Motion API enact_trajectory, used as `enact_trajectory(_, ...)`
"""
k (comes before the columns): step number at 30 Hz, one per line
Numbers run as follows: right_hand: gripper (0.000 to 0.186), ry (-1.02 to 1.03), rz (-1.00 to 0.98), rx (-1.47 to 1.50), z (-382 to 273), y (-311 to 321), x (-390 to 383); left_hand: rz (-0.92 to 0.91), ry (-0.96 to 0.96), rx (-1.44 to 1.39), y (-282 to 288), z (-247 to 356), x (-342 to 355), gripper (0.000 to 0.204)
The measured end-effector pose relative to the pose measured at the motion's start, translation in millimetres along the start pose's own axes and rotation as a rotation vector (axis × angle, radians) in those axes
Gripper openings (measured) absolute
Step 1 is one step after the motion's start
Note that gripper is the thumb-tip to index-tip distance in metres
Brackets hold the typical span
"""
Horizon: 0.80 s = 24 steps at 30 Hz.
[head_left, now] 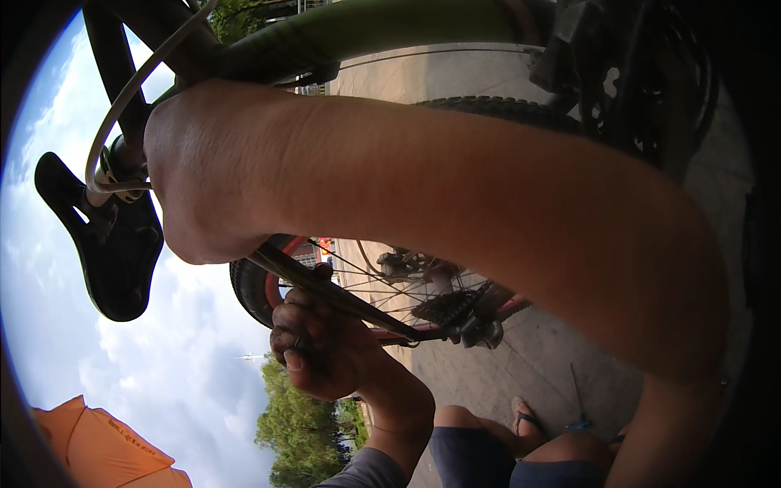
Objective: The person sits on the ground and adjusts the rear derailleur and chain of a bicycle using a screwdriver and hands. They manipulate the derailleur cable and chain, then test the wheel rotation to check the adjustment.
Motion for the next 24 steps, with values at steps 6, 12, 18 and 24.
enact_trajectory(6, 0.021, 0.11, -0.049, -0.326, -7, -5, -9, 0.0, 0.0, -0.074, 0, -1, 1, 0.02)
enact_trajectory(12, 0.024, 0.055, 0.145, 0.272, 3, -4, -15, 0.003, -0.061, 0.012, -1, -4, 1, 0.019)
enact_trajectory(18, 0.032, 0.013, 0.131, 0.668, 4, -7, -34, 0.055, -0.11, 0.051, 0, -6, -1, 0.021)
enact_trajectory(24, 0.03, 0.009, 0.459, 0.601, -7, -23, -27, -0.003, -0.121, 0.216, -5, -5, 3, 0.027)
Point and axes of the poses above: each hand's wrist, its own x-axis towards the middle knuckle, its own y-axis out of the back of the hand, z = x × y, the point moved 3 cm from there along x, towards the middle knuckle, and after that the axes turned 10 degrees about -z, right-handed, at the moved point
